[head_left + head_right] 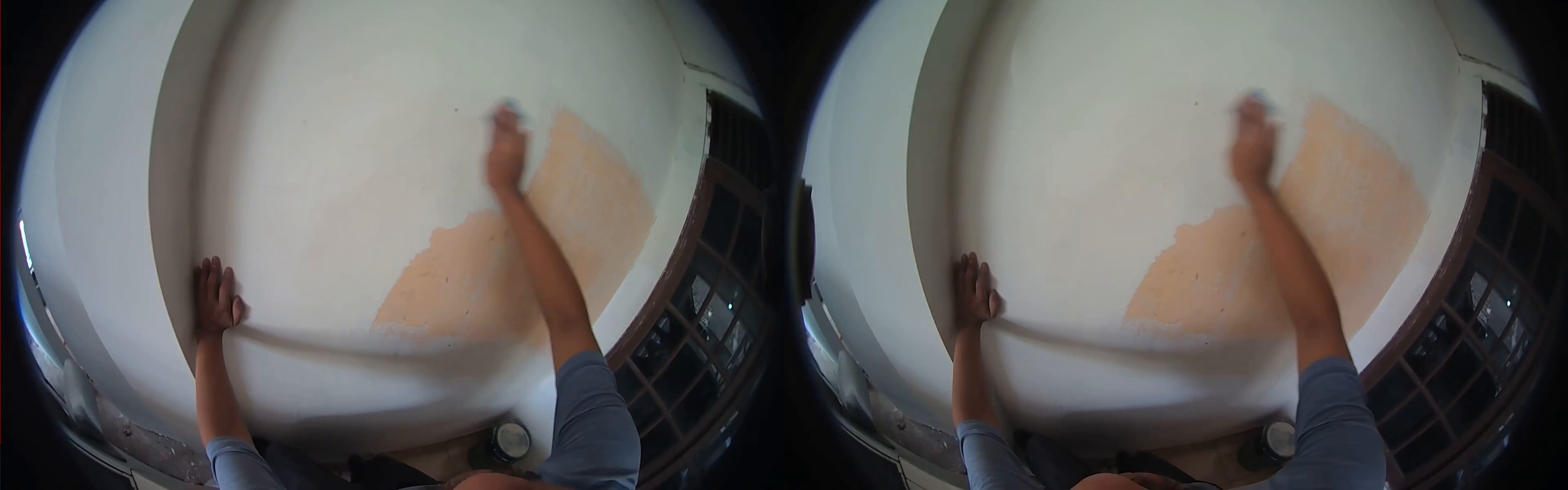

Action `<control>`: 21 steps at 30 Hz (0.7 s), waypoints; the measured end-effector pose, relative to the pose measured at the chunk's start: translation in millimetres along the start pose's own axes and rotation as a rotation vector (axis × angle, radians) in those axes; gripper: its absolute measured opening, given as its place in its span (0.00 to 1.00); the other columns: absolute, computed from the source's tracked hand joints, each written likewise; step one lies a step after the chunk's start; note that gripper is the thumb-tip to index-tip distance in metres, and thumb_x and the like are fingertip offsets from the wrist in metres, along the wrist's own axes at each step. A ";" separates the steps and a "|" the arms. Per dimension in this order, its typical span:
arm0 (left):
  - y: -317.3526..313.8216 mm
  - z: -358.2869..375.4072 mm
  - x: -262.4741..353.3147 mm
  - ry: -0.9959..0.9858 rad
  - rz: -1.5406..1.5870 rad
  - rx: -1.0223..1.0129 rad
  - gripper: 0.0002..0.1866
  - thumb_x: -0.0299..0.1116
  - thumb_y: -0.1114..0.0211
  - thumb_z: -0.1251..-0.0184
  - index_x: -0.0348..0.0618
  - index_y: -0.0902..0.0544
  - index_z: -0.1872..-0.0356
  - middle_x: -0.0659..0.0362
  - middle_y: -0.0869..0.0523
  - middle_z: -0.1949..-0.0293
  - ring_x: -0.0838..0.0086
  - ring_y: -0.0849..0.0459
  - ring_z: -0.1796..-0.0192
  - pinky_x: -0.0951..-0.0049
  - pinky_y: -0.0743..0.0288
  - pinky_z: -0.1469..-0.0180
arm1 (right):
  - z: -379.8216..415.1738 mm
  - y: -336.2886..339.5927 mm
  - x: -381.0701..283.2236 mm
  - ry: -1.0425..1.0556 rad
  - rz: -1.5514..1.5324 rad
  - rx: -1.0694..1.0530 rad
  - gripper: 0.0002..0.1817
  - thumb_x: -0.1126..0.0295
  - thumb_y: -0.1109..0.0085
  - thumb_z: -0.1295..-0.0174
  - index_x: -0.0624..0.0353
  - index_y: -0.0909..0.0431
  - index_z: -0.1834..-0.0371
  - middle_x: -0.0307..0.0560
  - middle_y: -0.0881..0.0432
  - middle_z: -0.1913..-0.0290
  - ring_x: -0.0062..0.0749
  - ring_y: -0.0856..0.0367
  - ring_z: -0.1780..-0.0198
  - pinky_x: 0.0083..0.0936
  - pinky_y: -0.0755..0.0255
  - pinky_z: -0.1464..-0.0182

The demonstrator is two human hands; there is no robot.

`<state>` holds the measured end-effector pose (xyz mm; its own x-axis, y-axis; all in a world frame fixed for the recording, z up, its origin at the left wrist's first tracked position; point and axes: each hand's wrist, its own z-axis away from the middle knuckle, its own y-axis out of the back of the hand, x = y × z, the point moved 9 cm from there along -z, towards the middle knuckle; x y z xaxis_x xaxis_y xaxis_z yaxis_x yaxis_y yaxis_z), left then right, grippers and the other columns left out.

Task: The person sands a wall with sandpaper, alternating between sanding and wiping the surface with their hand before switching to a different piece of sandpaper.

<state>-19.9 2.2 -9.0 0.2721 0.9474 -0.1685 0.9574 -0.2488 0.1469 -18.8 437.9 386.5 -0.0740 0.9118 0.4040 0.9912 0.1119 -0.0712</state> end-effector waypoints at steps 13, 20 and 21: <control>-3.9 4.3 -3.2 0.037 0.022 -0.014 0.28 0.40 0.53 0.34 0.38 0.30 0.35 0.37 0.34 0.32 0.35 0.35 0.31 0.35 0.42 0.31 | -136.1 -27.2 -160.4 0.017 -0.203 0.049 0.23 0.61 0.56 0.28 0.56 0.30 0.33 0.46 0.33 0.28 0.43 0.41 0.25 0.58 0.51 0.27; 6.3 -3.4 0.8 0.071 0.053 -0.030 0.28 0.41 0.51 0.36 0.39 0.28 0.36 0.38 0.33 0.32 0.36 0.35 0.31 0.34 0.43 0.31 | -91.6 -36.7 193.2 -0.465 -0.263 0.240 0.18 0.75 0.56 0.30 0.62 0.23 0.41 0.54 0.24 0.37 0.42 0.30 0.32 0.37 0.38 0.30; 8.1 -4.3 0.5 0.078 0.055 -0.017 0.28 0.41 0.50 0.38 0.38 0.27 0.38 0.38 0.32 0.33 0.37 0.33 0.32 0.35 0.42 0.31 | -100.5 15.4 128.0 -0.750 -0.171 0.144 0.18 0.72 0.52 0.32 0.64 0.25 0.40 0.54 0.23 0.40 0.42 0.27 0.37 0.38 0.35 0.33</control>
<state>-12.4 1.5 -3.7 0.3154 0.9453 -0.0835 0.9392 -0.2983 0.1702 -2.0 516.6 528.8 -0.3303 0.8948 -0.3003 0.9389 0.2788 -0.2021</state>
